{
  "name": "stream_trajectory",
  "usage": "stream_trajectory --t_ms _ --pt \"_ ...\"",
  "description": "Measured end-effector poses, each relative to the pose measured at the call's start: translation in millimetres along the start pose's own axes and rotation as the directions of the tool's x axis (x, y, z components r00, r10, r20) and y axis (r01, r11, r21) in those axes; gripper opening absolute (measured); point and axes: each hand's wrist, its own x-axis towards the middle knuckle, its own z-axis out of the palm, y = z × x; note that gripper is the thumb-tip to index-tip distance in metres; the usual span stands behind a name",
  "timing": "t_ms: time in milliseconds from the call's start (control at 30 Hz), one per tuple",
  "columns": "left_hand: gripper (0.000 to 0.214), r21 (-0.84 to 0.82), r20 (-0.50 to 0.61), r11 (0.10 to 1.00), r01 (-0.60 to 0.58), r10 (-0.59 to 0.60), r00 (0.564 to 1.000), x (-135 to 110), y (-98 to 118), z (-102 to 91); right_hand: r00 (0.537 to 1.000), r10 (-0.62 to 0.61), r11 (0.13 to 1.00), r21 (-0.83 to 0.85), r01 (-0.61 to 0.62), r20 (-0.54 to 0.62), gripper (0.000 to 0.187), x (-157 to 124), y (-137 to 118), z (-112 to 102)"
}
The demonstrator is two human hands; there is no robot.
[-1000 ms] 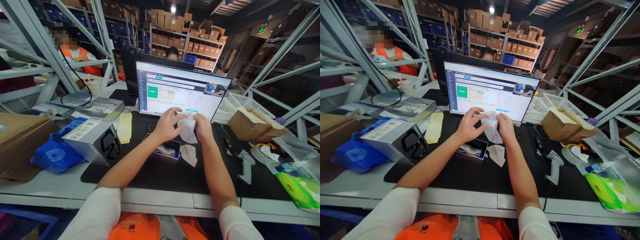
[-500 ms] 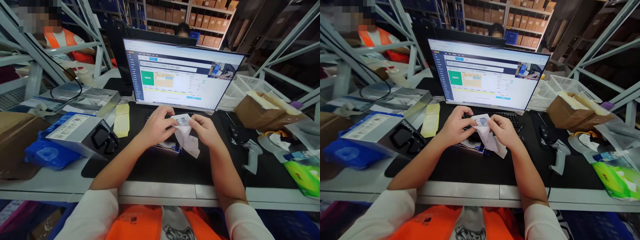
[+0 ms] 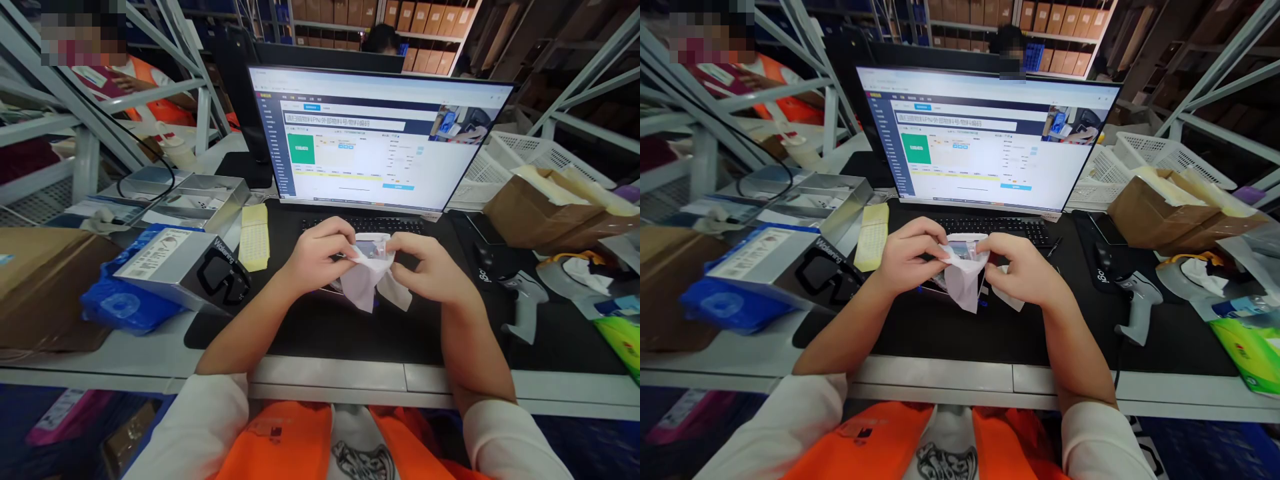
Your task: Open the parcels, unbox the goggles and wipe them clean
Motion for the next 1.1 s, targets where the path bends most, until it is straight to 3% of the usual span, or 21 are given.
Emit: stream_trajectory --t_ms 133,233,267,333,400,433,533,600,667,767,833,1000,1100 --pt "0.018 -0.151 0.003 0.988 -0.042 0.043 0.999 2 4 -7.0 0.994 -0.043 0.998 -0.047 0.048 0.104 0.014 2 -3 3" --pt "0.017 -0.25 0.173 0.965 0.083 -0.04 0.984 4 11 -16.6 0.996 -0.024 0.997 -0.065 0.03 0.091 0.016 3 -4 3" --pt "0.015 -0.234 0.266 0.958 0.164 -0.1 0.959 4 13 -20.2 0.997 -0.019 0.997 -0.067 0.024 0.071 0.014 3 -4 3" --pt "0.007 -0.132 0.441 0.936 0.326 -0.239 0.865 4 17 -27.2 0.999 -0.018 0.997 -0.078 0.021 0.028 0.011 3 -4 3" --pt "0.011 -0.032 0.54 0.907 0.419 -0.337 0.771 4 19 -32.1 0.999 -0.033 0.995 -0.091 0.032 -0.013 0.012 2 -3 3" --pt "0.019 -0.01 0.556 0.898 0.439 -0.36 0.749 4 19 -33.3 0.999 -0.041 0.995 -0.096 0.038 -0.026 0.014 1 -3 4" --pt "0.031 -0.033 0.507 0.893 0.449 -0.372 0.777 2 19 -31.1 0.999 -0.037 0.994 -0.1 0.038 0.005 0.013 0 -6 4" --pt "0.031 -0.071 0.453 0.899 0.433 -0.357 0.817 0 18 -26.4 0.994 -0.005 0.998 -0.056 0.012 0.11 0.008 0 -9 3" --pt "0.031 -0.109 0.413 0.911 0.399 -0.324 0.851 -1 18 -21.7 0.962 0.047 0.998 0.024 -0.056 0.269 0.005 -1 -11 1" --pt "0.029 -0.14 0.38 0.932 0.335 -0.262 0.887 0 19 -19.1 0.888 0.14 0.973 0.105 -0.206 0.437 0.02 -2 -11 -3" --pt "0.03 -0.133 0.401 0.942 0.309 -0.234 0.886 1 19 -20.8 0.885 0.197 0.957 0.112 -0.267 0.423 0.02 -3 -10 -4" --pt "0.033 -0.126 0.52 0.927 0.354 -0.242 0.819 3 21 -27.6 0.956 0.252 0.967 -0.014 -0.253 0.153 0.02 -4 -11 -3" --pt "0.027 -0.175 0.479 0.923 0.342 -0.224 0.849 3 19 -25.4 0.964 0.224 0.974 -0.045 -0.22 0.142 0.025 -5 -14 -6"
